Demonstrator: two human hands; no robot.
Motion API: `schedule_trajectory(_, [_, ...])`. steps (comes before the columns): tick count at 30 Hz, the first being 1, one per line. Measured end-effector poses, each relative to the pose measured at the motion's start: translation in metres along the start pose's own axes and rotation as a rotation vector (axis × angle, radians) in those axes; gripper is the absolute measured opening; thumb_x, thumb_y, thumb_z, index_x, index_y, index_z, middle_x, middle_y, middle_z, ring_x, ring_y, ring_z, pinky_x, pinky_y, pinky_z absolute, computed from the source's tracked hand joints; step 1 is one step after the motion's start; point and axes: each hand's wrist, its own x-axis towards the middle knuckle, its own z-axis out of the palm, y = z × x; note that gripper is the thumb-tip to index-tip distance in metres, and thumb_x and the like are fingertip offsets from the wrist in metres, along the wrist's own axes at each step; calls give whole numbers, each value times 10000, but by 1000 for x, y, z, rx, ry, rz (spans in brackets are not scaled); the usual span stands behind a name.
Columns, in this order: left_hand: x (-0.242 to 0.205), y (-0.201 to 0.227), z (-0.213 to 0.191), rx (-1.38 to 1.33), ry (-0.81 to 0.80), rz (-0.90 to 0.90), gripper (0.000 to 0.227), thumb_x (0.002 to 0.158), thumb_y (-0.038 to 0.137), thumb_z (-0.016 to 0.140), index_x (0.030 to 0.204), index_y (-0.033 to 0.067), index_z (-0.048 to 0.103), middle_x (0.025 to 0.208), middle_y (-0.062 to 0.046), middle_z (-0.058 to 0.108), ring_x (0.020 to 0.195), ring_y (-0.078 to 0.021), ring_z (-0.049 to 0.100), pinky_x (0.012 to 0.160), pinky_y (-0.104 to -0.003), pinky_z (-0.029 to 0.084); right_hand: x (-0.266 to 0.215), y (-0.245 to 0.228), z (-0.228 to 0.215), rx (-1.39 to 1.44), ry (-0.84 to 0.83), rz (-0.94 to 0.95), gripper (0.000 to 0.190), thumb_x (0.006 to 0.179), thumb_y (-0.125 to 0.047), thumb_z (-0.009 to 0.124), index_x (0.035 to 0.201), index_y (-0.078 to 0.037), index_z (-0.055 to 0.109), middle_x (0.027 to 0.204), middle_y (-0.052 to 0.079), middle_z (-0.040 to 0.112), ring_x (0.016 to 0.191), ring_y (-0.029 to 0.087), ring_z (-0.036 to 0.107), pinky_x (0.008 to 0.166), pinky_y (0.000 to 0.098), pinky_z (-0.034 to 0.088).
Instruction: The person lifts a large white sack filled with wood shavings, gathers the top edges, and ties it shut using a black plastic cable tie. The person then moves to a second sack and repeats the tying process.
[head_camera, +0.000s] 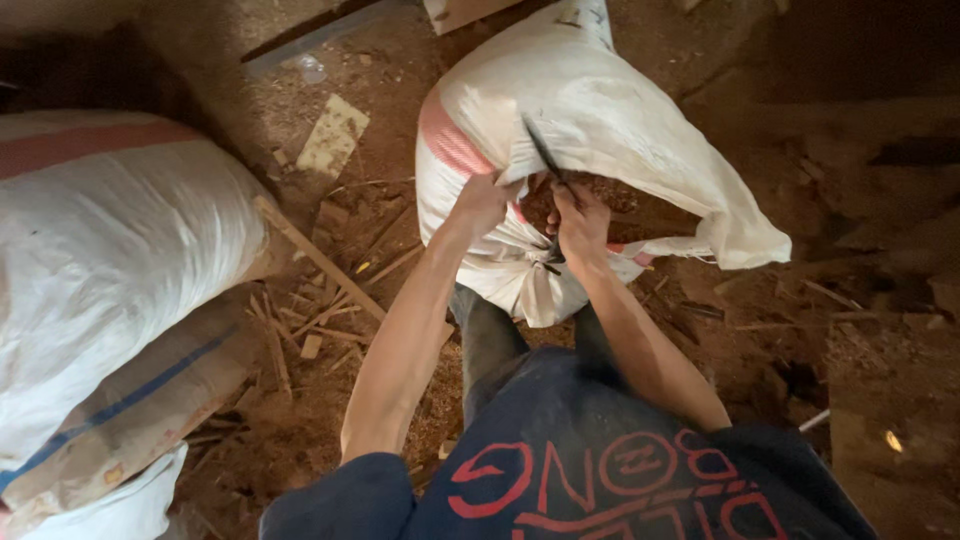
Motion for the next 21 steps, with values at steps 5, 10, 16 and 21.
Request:
schedule_trajectory(5, [-14,-35,24,-88,149,50,340,1022,346,676,1165,47,746,817,-211,725,768,-334,691,703,-437,519,-18,-32,7,-40,-51,-31,217,1039,-168,615,1083,12,727,686,25,612,567,83,550,515,272,467])
schedule_trajectory(10, [17,-73,43,546,267,681,403,906,124,639,1290,163,753,863,-204,697,701,-332,687,635,-410,532,-52,-101,-11,-99,55,36,200,1004,-163,597,1096,-23,706,651,-6,616,506,89,556,442,277,461])
schedule_trajectory(16, [47,-62,35,-553,-81,-87,423,1011,259,752,1032,-154,664,708,-85,526,541,-181,470,530,-357,420,-75,-138,-53,302,-177,-336,165,1144,-93,640,1162,67,678,762,34,584,590,85,501,496,246,404])
schedule_trajectory(21, [6,-43,17,-904,-102,-112,251,935,158,673,1145,20,691,693,-18,468,479,-133,393,470,-341,342,-64,-98,-21,-30,5,-90,161,1046,-138,626,1022,10,684,649,8,554,440,84,465,353,275,370])
